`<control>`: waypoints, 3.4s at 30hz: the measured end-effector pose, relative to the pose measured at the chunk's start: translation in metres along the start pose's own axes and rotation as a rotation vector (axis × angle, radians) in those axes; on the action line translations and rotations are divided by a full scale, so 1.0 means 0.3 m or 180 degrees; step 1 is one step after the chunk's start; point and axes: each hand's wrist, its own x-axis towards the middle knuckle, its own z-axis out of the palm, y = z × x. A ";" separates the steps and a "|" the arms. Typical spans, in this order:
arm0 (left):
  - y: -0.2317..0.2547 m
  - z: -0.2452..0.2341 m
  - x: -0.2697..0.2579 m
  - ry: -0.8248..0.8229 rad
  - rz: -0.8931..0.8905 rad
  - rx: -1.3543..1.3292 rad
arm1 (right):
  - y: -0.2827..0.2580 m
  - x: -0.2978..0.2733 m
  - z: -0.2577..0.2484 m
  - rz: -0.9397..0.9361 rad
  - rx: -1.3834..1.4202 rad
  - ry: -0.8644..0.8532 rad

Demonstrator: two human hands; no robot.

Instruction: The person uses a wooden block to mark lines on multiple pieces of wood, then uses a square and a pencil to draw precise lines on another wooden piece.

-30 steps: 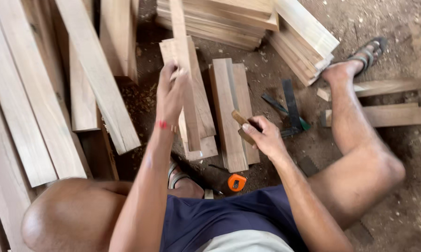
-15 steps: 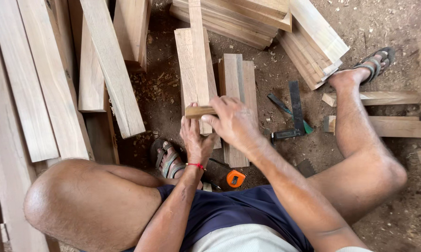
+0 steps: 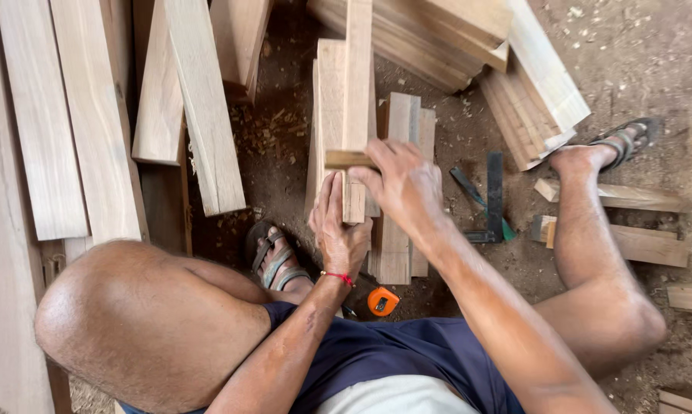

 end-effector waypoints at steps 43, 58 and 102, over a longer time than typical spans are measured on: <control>0.144 0.046 -0.087 -0.2538 -0.1085 -0.0323 | 0.500 -0.454 0.130 0.2924 0.0180 -0.0632; -0.108 0.395 -0.200 -0.1568 -0.1165 0.0083 | 0.627 -0.467 0.313 0.2960 0.0518 -0.0886; -0.093 0.490 -0.057 -0.2015 -0.2805 -0.0041 | 0.654 0.200 -0.111 0.2971 0.0690 -0.1501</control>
